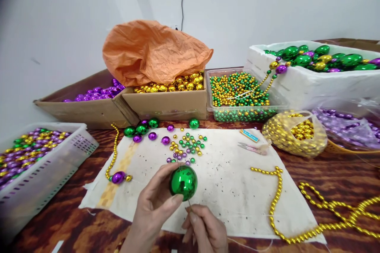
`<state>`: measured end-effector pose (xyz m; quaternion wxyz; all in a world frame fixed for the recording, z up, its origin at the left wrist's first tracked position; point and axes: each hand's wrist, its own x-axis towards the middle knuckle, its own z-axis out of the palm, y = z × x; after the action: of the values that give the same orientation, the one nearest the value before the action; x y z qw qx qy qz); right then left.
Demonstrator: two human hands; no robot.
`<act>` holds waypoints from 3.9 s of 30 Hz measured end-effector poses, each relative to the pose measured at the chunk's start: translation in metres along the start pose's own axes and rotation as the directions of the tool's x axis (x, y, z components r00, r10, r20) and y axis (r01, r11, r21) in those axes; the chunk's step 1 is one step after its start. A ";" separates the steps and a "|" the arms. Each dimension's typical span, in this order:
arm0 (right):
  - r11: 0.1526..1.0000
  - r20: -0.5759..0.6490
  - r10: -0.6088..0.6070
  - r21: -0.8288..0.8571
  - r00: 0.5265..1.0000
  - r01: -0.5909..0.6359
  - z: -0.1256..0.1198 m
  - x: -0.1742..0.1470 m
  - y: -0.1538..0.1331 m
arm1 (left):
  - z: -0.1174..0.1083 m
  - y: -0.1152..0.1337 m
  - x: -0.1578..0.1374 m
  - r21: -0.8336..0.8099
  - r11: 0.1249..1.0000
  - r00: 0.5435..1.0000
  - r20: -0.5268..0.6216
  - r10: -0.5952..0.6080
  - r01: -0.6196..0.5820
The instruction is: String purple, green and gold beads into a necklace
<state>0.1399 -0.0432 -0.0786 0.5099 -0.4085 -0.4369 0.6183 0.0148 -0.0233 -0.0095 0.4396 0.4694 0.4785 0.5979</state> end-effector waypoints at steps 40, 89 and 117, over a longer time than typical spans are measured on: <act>0.980 -0.025 0.196 0.016 0.980 -0.196 -0.048 0.016 0.031 | -0.100 -0.090 0.069 0.876 0.473 0.996 0.084 0.032 -0.089; 0.960 0.008 0.221 -0.181 0.975 -0.216 -0.045 0.017 0.034 | -0.052 -0.052 0.054 -0.494 0.749 0.876 0.061 -0.478 0.442; 0.952 0.055 0.220 -0.229 0.974 -0.203 -0.048 0.014 0.036 | -0.052 -0.055 0.049 -0.546 0.722 0.877 0.053 -0.477 0.425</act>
<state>0.1739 -0.0270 -0.1276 0.3742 -0.4823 -0.4768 0.6324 -0.0404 0.0244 -0.0617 0.6635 0.1670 0.4089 0.6038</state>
